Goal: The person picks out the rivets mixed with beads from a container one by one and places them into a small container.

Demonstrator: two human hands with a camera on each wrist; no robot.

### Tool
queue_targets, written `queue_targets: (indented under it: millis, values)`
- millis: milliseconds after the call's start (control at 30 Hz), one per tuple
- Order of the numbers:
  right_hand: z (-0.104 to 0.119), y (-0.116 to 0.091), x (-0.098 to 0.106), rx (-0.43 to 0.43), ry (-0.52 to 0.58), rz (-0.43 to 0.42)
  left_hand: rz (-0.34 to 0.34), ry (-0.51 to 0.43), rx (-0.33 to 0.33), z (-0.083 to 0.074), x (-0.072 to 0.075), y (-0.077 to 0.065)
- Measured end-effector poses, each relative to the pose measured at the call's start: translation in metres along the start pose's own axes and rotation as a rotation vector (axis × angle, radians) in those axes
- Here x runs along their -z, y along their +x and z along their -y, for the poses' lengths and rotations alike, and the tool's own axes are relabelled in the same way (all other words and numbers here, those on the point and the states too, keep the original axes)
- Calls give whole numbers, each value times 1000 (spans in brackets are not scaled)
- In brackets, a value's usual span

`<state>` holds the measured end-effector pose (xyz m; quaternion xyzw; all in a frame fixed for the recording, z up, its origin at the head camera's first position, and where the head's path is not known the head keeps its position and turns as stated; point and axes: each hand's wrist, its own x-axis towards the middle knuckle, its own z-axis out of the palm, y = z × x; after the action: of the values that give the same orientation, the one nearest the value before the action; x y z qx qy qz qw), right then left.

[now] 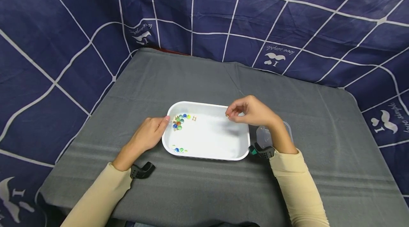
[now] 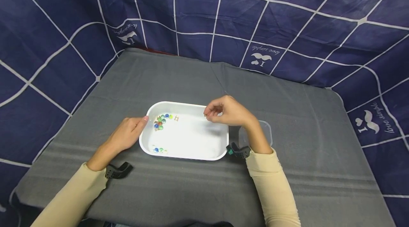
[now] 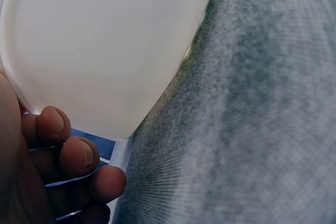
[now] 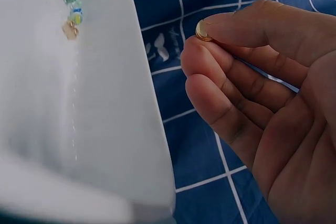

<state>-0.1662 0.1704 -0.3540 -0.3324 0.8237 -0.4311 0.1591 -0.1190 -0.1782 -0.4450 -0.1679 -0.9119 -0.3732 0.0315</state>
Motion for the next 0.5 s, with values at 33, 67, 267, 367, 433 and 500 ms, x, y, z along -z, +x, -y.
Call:
queue_targets:
  millis: [33, 67, 267, 367, 433, 500]
  values:
    - [-1, -2, 1, -7, 0, -4, 0, 1, 0, 0, 0, 0]
    - [-2, -3, 2, -12, 0, -8, 1, 2, 1, 0, 0, 0]
    - [-6, -14, 7, -28, 10, -32, 7, 5, 15, -1, 1, 0]
    - [-7, -19, 10, -27, 18, -43, 11, 1, 21, -2, 2, 0]
    - [-8, -22, 12, -27, 20, -52, 14, -1, 23, -2, 2, 0]
    - [-10, -26, 13, -30, 15, -57, 13, 0, 20, -3, 2, 0]
